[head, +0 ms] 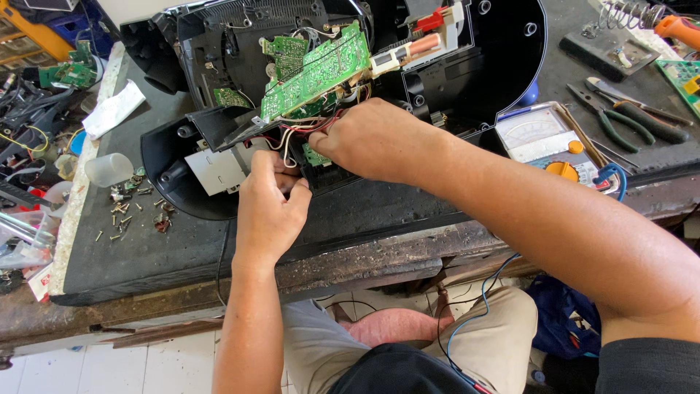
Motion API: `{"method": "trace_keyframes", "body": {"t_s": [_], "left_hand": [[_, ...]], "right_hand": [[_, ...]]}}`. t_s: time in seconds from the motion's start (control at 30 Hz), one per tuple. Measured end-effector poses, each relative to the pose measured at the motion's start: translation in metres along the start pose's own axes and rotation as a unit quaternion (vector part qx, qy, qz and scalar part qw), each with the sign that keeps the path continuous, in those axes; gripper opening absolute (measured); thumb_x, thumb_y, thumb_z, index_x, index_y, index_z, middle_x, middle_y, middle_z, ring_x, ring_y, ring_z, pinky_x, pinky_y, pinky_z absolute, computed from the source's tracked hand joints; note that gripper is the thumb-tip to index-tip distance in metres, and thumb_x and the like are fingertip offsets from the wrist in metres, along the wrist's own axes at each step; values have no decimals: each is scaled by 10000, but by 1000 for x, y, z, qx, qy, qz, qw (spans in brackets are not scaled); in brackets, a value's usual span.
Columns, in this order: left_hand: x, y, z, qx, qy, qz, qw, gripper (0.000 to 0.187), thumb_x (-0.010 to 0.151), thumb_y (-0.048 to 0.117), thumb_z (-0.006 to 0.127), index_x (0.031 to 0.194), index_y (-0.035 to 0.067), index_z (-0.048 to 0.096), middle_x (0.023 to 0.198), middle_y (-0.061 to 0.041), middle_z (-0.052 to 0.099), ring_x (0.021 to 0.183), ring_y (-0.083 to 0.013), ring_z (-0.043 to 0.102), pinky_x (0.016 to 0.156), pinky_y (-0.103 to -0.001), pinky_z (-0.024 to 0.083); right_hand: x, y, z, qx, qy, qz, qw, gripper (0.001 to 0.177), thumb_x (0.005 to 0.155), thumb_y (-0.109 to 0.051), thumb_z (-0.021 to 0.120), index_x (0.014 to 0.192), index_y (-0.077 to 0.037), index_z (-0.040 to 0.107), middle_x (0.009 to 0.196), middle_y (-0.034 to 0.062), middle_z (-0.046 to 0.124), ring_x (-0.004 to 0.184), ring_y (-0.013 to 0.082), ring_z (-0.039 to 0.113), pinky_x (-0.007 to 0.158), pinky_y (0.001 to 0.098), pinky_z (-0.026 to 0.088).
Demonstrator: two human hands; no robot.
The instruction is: The person uses a multimeter to test connections on a circuit board inside a disassembled electronic device. They then use a screwdriver to adjust components within the device's casing.
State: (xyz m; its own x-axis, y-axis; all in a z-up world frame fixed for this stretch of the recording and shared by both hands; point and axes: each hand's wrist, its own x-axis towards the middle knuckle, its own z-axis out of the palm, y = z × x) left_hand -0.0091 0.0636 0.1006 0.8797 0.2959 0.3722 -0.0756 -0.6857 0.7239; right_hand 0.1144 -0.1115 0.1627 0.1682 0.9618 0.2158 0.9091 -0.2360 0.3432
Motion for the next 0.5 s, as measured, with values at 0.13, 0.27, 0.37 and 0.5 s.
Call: {"method": "trace_keyframes", "body": {"t_s": [0.13,0.27,0.37,0.5], "left_hand": [[-1,-4,2,-6,2,-5,1000,259,846,137,691,1058,64,561,775,-196,716,807,-416,703,695,-477,555],[-1,-5,3,-13,9,-2,1000,263,844,140,700,1066,78,574,796,-199,714,816,-426,703,691,-491,558],[-1,0,0,-18,1,-6,1000,293,842,157,695,1081,73,546,827,-265,672,834,-490,685,678,-548,525],[-1,3,-2,-29,-5,-11,1000,254,850,148,668,1059,79,540,821,-232,675,822,-456,695,678,-516,544]], "right_hand": [[-5,1,-11,-13,27,1,1000,177,988,-79,608,1125,-113,716,651,93,719,531,264,699,533,416,599],[-8,1,-7,9,50,7,999,173,970,-67,623,1131,-72,684,695,142,712,551,326,699,522,478,588],[-7,-3,-7,-55,80,-7,995,103,993,-87,642,1092,-92,669,689,88,697,518,251,689,503,396,579],[-11,-9,4,-80,110,-15,991,165,918,-84,693,1058,-171,697,606,42,656,482,225,643,461,360,528]]}}
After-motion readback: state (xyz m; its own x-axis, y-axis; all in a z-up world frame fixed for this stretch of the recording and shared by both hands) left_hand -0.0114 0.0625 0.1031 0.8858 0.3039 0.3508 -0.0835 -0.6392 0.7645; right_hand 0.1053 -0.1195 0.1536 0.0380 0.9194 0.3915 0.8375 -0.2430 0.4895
